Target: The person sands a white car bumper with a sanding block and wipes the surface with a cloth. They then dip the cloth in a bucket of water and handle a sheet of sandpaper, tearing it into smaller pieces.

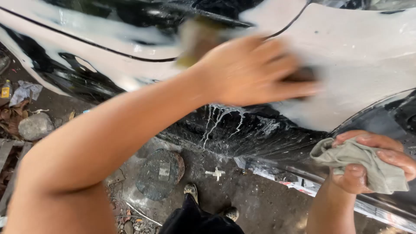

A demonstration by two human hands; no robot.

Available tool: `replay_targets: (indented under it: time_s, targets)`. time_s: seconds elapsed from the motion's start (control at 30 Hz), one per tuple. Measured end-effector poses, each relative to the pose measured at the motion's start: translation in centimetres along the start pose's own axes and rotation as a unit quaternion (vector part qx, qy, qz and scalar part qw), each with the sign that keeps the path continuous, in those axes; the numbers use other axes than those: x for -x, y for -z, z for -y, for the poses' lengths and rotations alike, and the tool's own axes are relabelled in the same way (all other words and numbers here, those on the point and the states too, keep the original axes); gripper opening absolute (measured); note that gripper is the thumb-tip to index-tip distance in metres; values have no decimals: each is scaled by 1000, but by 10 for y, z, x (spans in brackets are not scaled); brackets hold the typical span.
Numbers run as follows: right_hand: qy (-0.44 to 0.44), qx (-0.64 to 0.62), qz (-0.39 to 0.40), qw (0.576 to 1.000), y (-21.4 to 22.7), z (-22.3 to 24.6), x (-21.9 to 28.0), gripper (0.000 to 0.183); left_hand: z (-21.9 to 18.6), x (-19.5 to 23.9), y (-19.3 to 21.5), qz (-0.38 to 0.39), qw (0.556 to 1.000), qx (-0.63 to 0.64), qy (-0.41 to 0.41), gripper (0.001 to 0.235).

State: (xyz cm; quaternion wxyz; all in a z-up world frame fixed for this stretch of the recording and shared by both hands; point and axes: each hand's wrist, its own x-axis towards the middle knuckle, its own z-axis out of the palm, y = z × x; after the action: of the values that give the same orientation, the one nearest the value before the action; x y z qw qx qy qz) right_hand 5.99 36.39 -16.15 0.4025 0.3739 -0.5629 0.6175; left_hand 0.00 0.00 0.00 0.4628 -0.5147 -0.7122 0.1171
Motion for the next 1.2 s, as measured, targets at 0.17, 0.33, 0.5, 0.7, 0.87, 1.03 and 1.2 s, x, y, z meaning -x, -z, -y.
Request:
replay_targets:
  time_s: [0.17, 0.33, 0.5, 0.7, 0.87, 1.03, 1.2]
  targets:
    - [3, 49, 10, 999, 9, -9, 4, 51, -1, 35, 8, 11, 1000, 19, -17, 50]
    - [35, 34, 3, 999, -7, -1, -3, 46, -2, 50, 13, 18, 997, 61, 35, 47]
    - [-21, -23, -27, 999, -24, 12, -14, 44, 22, -35, -4, -39, 996, -66, -45, 44]
    - [39, 29, 21, 999, -3, -2, -13, 39, -4, 62, 14, 33, 998, 52, -3, 41]
    - [-31, -1, -39, 999, -12, 6, -3, 46, 4, -12, -5, -9, 1000, -16, -17, 47]
    - [-41, -9, -18, 999, 4, -2, 3, 48, -10, 47, 35, 74, 995, 66, -15, 55]
    - [6, 0, 6, 1000, -4, 1, -3, 41, -16, -4, 3, 65, 994, 88, 28, 50]
